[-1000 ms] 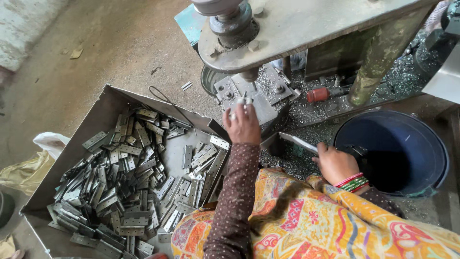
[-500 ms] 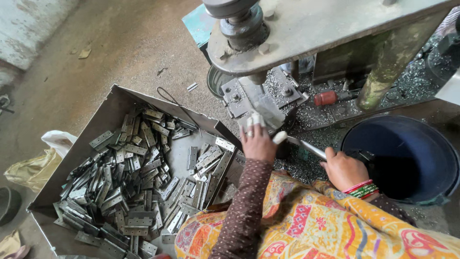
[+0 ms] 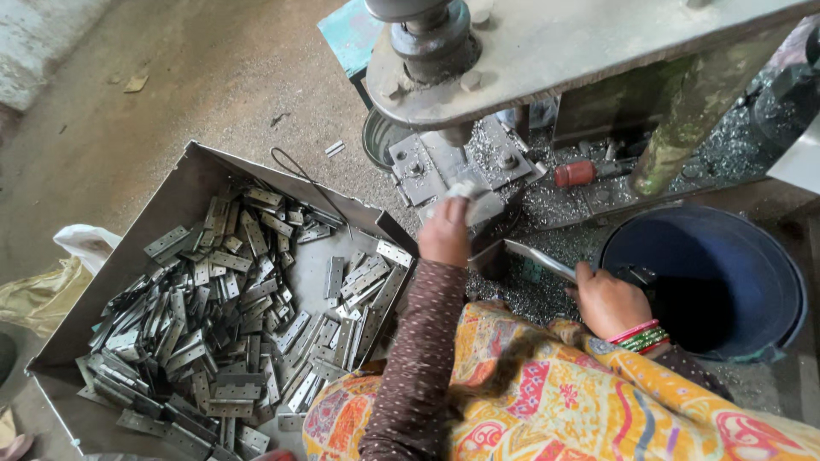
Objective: The person repeatedly picks small metal pieces from a bin, places them under a drill press, and operates the lever to drill holes. They then return the processed pieces to the bin. The task is performed continuously throughout the clip.
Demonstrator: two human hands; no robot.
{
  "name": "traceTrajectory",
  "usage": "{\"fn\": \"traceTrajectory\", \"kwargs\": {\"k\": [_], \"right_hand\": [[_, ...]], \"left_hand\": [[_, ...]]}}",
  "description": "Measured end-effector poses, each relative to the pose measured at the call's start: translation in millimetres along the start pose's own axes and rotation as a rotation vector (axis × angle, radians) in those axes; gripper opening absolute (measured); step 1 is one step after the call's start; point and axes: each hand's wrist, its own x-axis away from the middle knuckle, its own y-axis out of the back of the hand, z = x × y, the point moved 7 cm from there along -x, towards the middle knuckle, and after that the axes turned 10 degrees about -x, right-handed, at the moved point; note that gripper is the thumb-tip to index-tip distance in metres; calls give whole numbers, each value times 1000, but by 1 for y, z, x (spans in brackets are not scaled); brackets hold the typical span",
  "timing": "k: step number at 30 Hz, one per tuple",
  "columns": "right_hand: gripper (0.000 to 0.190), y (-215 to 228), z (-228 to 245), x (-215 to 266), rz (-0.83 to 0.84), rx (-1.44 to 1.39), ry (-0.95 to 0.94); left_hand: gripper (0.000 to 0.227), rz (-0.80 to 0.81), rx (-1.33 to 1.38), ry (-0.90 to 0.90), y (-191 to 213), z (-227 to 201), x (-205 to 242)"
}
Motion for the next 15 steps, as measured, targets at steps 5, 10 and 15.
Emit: {"fn": "traceTrajectory", "kwargs": {"k": [5,10,15], "right_hand": [[34,2,0,0,36,-81,-55],[35,6,5,0,41,-40,-53],[34,3,2,2,20,-63,-46]], "left_hand": [[25,-219,59,99,59,29,-18],[31,56,162,115,61,42,-35],[30,-276,189,139,84,50,-23]]}}
